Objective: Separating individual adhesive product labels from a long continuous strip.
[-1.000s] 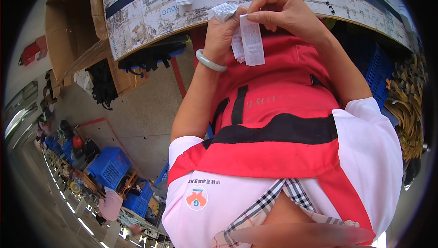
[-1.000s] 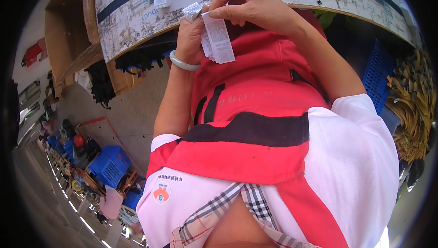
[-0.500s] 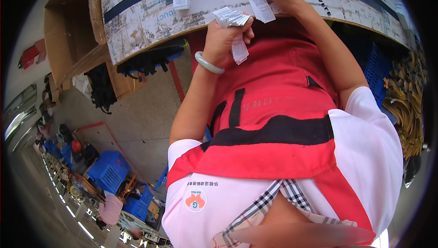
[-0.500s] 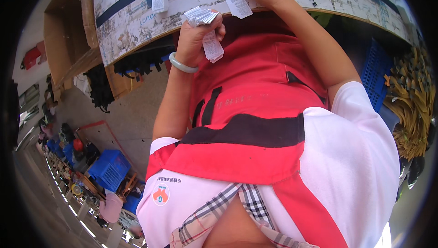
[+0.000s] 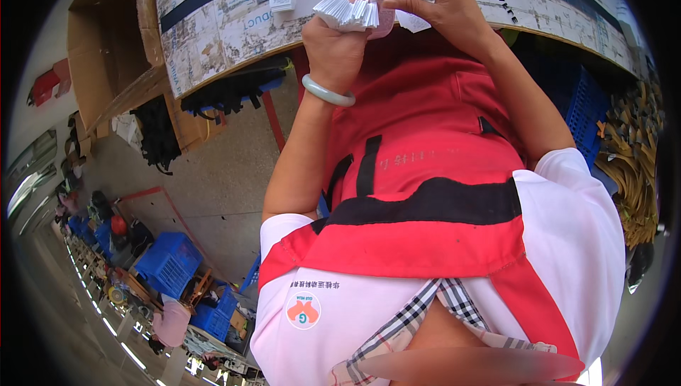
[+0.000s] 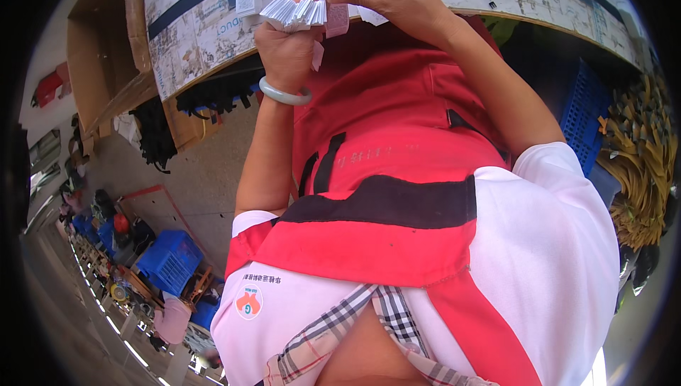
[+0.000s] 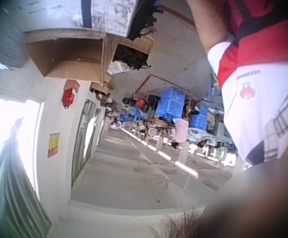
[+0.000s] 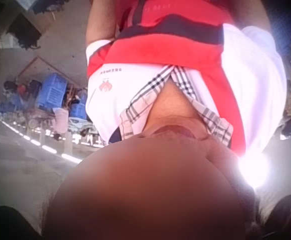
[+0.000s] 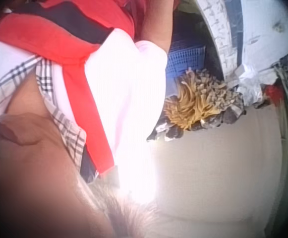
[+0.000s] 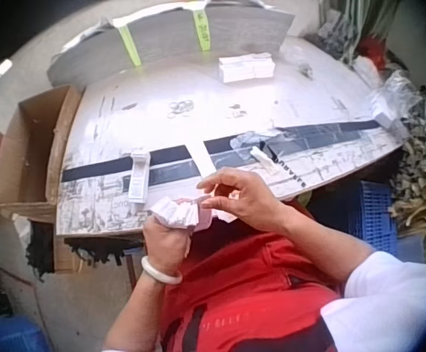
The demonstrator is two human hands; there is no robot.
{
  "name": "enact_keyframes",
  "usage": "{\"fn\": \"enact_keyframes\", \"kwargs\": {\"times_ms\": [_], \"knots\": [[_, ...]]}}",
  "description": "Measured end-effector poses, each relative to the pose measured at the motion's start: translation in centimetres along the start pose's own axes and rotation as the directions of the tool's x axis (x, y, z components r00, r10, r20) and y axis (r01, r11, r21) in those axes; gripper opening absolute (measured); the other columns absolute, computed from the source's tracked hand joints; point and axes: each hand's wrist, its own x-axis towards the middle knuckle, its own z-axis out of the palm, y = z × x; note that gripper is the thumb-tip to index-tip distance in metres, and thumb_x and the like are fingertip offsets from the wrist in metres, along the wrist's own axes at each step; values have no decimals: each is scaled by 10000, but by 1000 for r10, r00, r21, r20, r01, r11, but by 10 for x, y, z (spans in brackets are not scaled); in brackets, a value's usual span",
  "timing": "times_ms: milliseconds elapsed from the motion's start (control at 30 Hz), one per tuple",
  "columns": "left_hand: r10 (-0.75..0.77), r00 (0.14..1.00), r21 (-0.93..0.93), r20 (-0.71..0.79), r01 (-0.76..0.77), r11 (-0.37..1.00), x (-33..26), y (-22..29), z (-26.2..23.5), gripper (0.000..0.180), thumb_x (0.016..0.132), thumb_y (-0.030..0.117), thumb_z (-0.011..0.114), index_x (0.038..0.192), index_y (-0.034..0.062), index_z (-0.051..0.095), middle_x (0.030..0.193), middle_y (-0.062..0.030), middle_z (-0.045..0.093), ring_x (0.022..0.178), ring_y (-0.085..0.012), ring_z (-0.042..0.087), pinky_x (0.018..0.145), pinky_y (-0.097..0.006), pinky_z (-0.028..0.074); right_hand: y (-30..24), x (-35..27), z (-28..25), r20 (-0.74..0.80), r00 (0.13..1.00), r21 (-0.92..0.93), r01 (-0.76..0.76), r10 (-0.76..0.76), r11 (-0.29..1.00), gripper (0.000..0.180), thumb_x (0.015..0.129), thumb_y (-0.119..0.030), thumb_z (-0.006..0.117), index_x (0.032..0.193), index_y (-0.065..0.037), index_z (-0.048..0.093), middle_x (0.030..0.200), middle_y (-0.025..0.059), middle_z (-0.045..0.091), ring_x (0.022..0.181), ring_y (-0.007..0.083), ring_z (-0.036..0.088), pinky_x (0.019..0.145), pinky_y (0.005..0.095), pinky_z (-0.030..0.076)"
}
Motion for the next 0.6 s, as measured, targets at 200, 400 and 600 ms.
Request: {"fn": "enact_keyframes", "kwargs": {"times_ms": [200,400,600], "knots": [[-130,990,-206,59,139,969,-3,-1,-3,244,789,-57,651,1024,-7,692,786,-55,674,654,-98,626,596,-231,515,7,-7,1,47,987,-153,159,-153,975,158,885,-80,654,1027,-14,676,944,52,646,854,130,610,780,248,499],[-18,998,-156,54,27,987,-4,-3,-3,228,795,-51,654,1017,-10,687,778,-53,670,651,-100,622,588,-226,509,1,-6,-2,98,994,-102,67,-57,993,156,905,-125,642,1012,-17,677,926,36,640,841,108,591,768,234,488],[-59,996,-202,67,71,977,-5,-3,-4,201,818,-20,664,1018,-9,684,768,-51,666,649,-96,618,583,-219,501,3,-9,-2,122,992,-29,-21,24,999,182,914,-162,639,1009,-11,675,900,21,640,826,94,584,759,228,488]]}}
